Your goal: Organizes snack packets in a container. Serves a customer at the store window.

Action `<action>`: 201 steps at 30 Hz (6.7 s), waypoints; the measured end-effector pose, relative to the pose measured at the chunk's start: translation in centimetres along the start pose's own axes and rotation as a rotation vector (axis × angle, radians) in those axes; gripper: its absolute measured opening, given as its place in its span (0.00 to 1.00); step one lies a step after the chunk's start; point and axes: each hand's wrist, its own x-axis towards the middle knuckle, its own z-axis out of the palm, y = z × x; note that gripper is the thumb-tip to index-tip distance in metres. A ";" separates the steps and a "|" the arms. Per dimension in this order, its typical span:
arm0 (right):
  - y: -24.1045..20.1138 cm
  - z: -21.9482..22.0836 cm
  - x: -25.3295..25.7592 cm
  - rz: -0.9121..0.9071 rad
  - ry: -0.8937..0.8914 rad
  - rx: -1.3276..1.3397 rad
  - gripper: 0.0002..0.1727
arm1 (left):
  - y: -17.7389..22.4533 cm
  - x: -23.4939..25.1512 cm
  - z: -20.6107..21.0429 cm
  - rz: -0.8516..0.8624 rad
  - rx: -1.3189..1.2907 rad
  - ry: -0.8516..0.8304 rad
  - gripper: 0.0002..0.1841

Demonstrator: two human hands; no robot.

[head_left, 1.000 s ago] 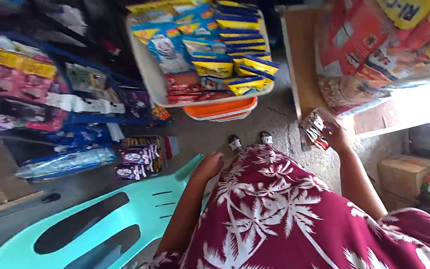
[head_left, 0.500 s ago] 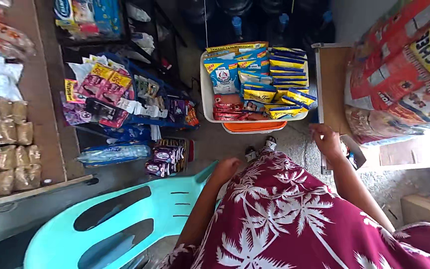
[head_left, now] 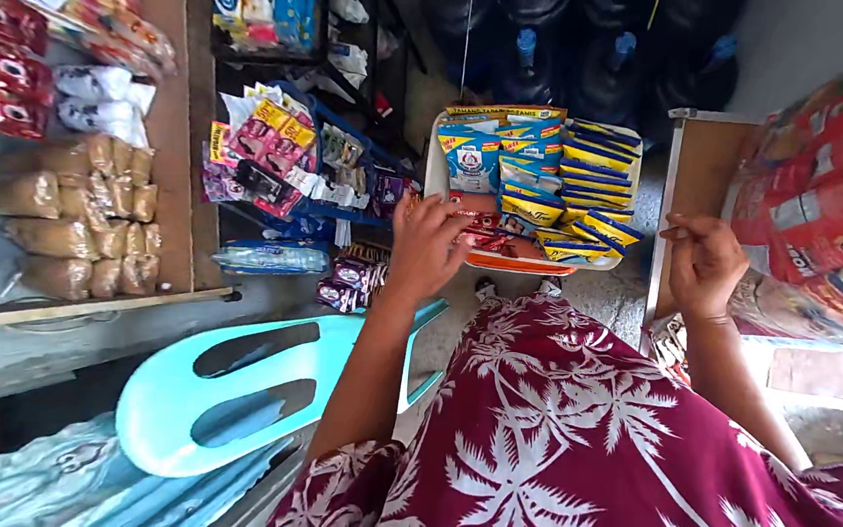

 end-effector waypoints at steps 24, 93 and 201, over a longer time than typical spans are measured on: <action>-13.7 23.0 11.3 -0.319 -0.958 -0.311 0.16 | -5.9 1.3 1.8 0.396 0.009 -0.261 0.23; -14.0 17.8 10.8 -0.425 -1.160 -0.369 0.07 | -6.1 -1.6 -0.2 0.074 -0.294 0.180 0.13; -10.8 3.8 1.6 0.268 -0.147 -0.250 0.13 | 1.6 6.3 2.7 0.290 -0.335 0.068 0.13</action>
